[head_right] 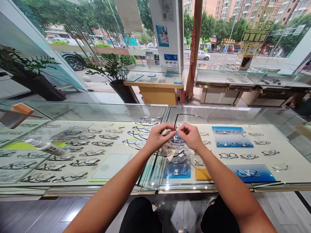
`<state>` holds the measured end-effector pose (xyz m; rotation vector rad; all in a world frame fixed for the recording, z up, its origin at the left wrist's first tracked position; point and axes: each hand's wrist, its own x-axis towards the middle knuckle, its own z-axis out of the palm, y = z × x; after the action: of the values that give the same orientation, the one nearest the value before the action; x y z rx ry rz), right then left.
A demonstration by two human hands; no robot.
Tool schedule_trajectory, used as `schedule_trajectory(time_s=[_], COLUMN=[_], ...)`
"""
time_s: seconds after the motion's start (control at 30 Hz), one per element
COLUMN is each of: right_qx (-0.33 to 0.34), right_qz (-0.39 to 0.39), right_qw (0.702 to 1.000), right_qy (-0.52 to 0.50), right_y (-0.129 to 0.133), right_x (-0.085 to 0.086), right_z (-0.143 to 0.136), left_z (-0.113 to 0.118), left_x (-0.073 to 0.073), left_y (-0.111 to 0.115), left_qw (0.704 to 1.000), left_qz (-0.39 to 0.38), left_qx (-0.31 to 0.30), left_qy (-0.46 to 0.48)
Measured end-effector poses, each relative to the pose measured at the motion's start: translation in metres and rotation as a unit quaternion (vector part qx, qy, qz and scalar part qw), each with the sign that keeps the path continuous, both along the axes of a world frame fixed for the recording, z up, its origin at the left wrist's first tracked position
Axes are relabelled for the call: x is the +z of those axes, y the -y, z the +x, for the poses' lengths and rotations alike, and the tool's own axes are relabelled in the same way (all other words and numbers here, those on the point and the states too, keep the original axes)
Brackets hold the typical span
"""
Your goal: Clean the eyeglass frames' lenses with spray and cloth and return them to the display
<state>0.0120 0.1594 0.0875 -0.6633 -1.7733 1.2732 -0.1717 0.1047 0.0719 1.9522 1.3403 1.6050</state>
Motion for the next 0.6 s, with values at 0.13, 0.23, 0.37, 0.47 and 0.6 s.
schedule_trajectory(time_s=[0.13,0.23,0.37,0.47,0.6], right_qx=[-0.04,-0.056,-0.068,-0.071,-0.08], right_qz=[0.052,0.078,0.104,0.125,0.145], right_qw=[0.997,0.994,0.991,0.988,0.984], right_qy=[0.036,0.045,0.054,0.06,0.061], right_y=[0.0068,0.0084,0.0087,0.0093,0.0113], right_x=[-0.0024,-0.0048,-0.0053,-0.0046,-0.0038], right_z=[-0.0027,-0.003,-0.002,-0.0015,-0.0015], left_z=[0.0005,0.0004,0.0004,-0.0002,-0.0014], left_x=[-0.0008,-0.001,-0.0011,-0.0016,-0.0022], left_y=[0.0014,0.0016,0.0013,0.001,0.0006], left_qw=[1.0,0.999,0.999,0.999,0.999], left_qz=[0.015,0.021,0.023,0.014,-0.003], left_qx=[0.014,0.017,0.019,0.023,0.027], left_qy=[-0.014,-0.026,-0.029,-0.025,-0.021])
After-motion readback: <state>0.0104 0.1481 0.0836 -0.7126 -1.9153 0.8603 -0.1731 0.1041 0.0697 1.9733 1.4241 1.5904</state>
